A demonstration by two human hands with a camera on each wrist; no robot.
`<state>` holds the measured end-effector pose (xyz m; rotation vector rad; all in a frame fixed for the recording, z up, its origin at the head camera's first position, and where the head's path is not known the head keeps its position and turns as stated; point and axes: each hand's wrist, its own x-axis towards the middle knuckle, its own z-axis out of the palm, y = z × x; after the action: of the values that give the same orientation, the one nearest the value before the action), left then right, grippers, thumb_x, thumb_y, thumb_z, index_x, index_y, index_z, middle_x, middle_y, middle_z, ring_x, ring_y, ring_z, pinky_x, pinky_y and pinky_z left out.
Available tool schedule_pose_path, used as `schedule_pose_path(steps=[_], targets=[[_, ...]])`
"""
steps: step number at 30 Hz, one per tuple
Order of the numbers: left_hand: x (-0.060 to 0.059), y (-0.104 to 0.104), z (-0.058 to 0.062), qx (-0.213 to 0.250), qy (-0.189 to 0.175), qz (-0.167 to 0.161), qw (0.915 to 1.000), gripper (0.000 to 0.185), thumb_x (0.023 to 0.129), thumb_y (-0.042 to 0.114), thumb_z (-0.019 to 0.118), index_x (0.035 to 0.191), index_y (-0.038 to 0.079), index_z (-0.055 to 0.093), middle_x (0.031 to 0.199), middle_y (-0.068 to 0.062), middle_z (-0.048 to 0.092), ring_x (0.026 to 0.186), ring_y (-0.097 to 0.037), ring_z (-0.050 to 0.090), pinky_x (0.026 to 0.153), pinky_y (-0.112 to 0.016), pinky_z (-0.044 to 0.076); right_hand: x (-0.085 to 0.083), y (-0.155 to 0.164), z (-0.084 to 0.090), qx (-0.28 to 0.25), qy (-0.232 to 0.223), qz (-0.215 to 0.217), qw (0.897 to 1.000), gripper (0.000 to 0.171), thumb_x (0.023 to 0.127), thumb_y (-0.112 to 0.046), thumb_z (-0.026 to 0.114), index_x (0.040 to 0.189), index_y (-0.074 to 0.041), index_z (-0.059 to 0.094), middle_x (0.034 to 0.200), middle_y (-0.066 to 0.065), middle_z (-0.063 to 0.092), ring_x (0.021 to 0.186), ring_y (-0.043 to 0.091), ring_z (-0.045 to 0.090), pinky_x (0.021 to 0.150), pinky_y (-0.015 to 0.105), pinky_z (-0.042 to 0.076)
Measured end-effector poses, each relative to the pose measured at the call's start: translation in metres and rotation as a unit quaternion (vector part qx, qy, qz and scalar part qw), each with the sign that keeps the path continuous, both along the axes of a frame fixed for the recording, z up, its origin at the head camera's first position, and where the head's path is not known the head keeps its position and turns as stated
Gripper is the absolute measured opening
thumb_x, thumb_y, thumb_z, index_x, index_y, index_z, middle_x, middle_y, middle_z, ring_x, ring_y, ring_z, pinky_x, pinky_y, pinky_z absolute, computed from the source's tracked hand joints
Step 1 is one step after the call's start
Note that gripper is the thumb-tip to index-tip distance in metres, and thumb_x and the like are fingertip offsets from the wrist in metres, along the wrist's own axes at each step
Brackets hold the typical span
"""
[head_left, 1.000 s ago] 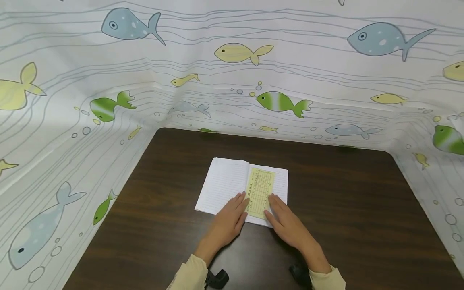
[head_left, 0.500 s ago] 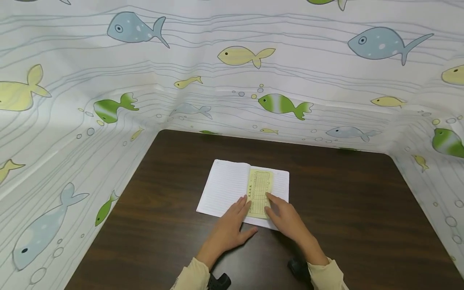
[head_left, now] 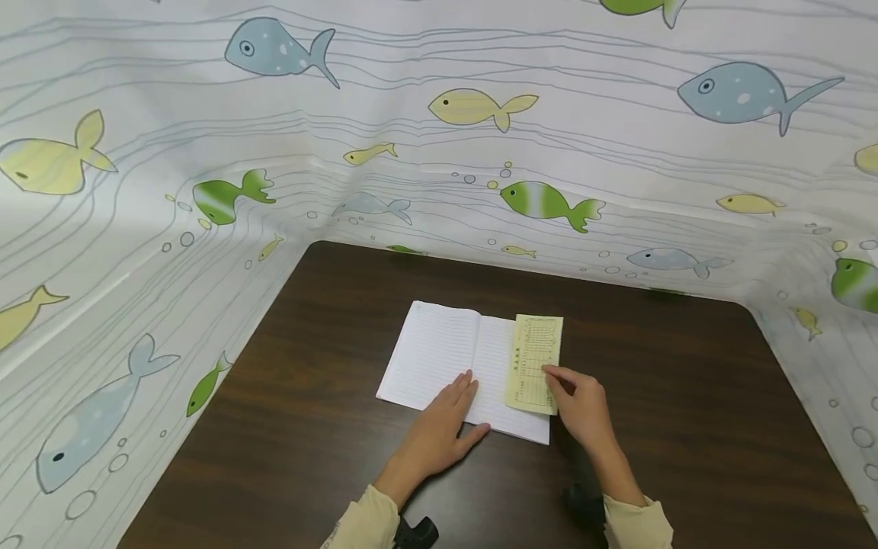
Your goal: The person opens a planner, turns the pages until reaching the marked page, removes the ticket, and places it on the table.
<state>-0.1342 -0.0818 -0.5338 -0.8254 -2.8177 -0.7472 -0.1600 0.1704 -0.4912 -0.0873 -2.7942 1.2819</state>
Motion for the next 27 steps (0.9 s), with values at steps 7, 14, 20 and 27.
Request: schedule_pose_path(steps=[7, 14, 20, 27], targets=[[-0.001, -0.008, -0.001, -0.005, 0.021, -0.004, 0.9998, 0.063, 0.097, 0.038, 0.058, 0.145, 0.000, 0.042, 0.152, -0.015, 0.036, 0.142, -0.025, 0.031, 0.113, -0.039, 0.030, 0.011, 0.059, 0.000, 0.030, -0.071, -0.029, 0.997, 0.032, 0.100, -0.020, 0.054, 0.122, 0.000, 0.066, 0.121, 0.021, 0.063, 0.096, 0.027, 0.058, 0.068, 0.030, 0.047], [-0.002, -0.008, -0.002, 0.009, 0.031, -0.011, 0.9994, 0.061, 0.097, 0.034, 0.059, 0.143, -0.002, 0.044, 0.151, -0.017, 0.037, 0.140, -0.027, 0.034, 0.112, -0.041, 0.032, 0.015, 0.089, -0.007, 0.053, -0.093, -0.032, 0.994, 0.040, 0.102, -0.027, 0.048, 0.127, 0.002, 0.061, 0.124, 0.025, 0.059, 0.100, 0.032, 0.058, 0.068, 0.032, 0.047], [0.000, -0.006, -0.002, 0.019, 0.027, -0.013, 0.9994, 0.060, 0.097, 0.035, 0.058, 0.143, -0.001, 0.044, 0.151, -0.016, 0.038, 0.140, -0.027, 0.035, 0.112, -0.041, 0.032, 0.015, 0.093, -0.004, 0.106, -0.089, -0.062, 0.988, 0.043, 0.100, -0.023, 0.049, 0.129, 0.008, 0.056, 0.125, 0.035, 0.050, 0.106, 0.046, 0.048, 0.081, 0.055, 0.045], [-0.001, -0.003, -0.005, 0.028, 0.028, -0.003, 0.9992, 0.060, 0.097, 0.034, 0.059, 0.143, -0.001, 0.045, 0.151, -0.015, 0.037, 0.140, -0.027, 0.034, 0.113, -0.040, 0.031, 0.015, 0.062, 0.010, 0.171, -0.047, -0.064, 0.982, 0.051, 0.097, -0.024, 0.054, 0.133, 0.012, 0.049, 0.141, 0.041, 0.028, 0.129, 0.059, 0.026, 0.100, 0.072, 0.024]])
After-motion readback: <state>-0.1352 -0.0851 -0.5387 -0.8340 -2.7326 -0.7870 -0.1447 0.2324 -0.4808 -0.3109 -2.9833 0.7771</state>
